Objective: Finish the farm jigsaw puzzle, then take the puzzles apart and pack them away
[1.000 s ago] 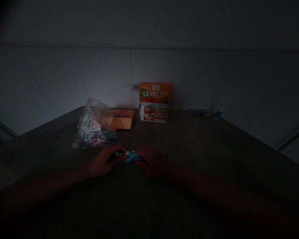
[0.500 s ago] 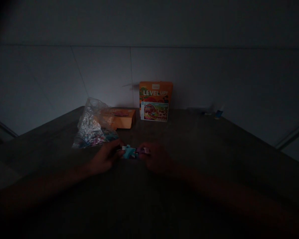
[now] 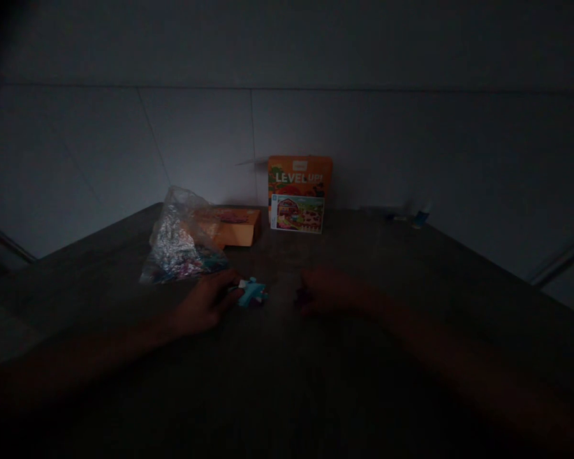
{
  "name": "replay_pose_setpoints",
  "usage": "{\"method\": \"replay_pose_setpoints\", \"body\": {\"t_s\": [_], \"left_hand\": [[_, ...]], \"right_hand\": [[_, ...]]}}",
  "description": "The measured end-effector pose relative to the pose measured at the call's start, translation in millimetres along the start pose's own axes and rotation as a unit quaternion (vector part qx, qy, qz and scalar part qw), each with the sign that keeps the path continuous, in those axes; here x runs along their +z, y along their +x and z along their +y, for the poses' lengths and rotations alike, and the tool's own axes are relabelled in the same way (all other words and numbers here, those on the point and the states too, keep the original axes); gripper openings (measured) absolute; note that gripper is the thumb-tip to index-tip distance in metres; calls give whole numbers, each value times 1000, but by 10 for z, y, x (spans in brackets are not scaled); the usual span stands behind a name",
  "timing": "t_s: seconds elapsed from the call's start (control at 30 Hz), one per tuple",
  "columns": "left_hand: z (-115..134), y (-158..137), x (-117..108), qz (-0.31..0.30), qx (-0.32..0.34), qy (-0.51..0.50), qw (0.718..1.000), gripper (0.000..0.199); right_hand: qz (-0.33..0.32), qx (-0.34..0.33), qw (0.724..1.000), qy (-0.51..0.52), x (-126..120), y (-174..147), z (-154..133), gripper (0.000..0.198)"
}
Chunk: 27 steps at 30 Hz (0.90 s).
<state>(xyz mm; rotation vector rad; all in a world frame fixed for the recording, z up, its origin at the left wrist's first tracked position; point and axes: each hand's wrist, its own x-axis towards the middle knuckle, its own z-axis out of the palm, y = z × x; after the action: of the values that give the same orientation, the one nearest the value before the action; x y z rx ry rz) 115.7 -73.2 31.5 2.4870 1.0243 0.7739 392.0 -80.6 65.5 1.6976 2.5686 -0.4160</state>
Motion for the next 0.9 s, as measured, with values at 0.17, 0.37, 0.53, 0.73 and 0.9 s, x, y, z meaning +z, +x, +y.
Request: {"method": "replay_pose_setpoints", "body": {"t_s": [0.17,0.37,0.53,0.73,0.9], "left_hand": [[1,12,-6,0,-6,8,1000,14],[-3,12,0,6,-19,21,1000,13],[-21,12,15,1,0,-9,1000,13],[-80,27,5,73,-63,-37,995,11],[-74,23,-1,87,-75,-46,992,15]], "right_hand": [[33,-4,999,7,50,55,-33,29],[19,16,990,137,171,102,-174,41],[158,-111,970,147,463,169,-374,26],[247,-74,948,185,482,184,-382,21],[293,-157,924,190,471,201,-340,19]]}}
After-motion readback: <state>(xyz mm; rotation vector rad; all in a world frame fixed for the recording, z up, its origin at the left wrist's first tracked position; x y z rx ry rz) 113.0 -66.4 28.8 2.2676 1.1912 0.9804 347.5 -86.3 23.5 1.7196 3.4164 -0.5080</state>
